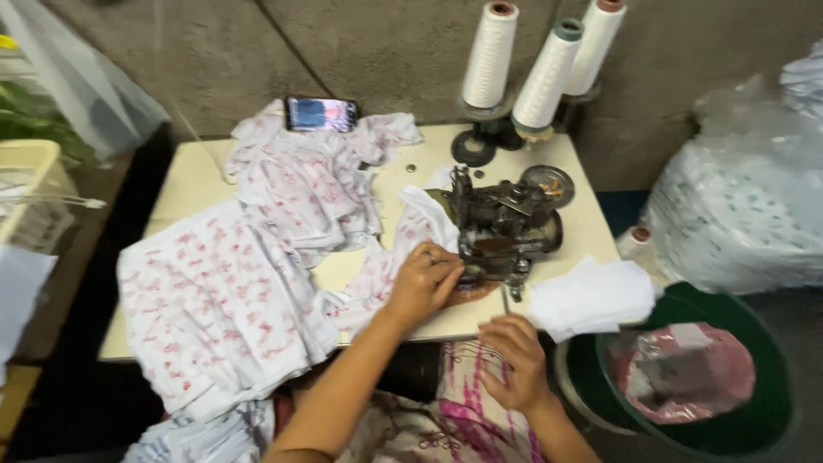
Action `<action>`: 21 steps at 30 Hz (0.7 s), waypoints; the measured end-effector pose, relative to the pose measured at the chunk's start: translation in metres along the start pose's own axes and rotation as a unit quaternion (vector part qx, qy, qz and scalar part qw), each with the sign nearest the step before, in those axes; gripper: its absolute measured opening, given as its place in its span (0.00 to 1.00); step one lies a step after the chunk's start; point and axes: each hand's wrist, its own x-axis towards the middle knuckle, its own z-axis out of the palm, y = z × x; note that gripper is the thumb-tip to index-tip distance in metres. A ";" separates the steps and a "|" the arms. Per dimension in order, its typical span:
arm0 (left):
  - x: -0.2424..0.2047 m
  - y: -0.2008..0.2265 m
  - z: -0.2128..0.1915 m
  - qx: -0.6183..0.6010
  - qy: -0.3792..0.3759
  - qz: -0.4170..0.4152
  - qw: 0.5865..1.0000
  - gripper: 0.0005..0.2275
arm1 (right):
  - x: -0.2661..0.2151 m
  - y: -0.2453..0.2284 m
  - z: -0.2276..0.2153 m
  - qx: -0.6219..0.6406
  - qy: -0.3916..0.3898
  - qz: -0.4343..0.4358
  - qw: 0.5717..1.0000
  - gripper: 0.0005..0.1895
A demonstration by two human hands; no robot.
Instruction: The person is sorting, unfolding, and stacking various pieces of fabric on a sewing machine table.
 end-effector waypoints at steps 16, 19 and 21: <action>-0.027 -0.069 0.014 0.113 0.018 -0.397 0.911 0.21 | -0.054 0.016 0.048 0.073 -0.082 0.146 0.983 0.06; -0.046 -0.014 0.007 0.058 0.074 -0.396 0.913 0.19 | -0.057 0.018 0.053 0.105 -0.109 0.219 0.964 0.11; -0.060 0.023 0.012 0.045 0.128 -0.323 0.936 0.13 | -0.065 0.028 0.061 0.148 -0.115 0.323 0.927 0.19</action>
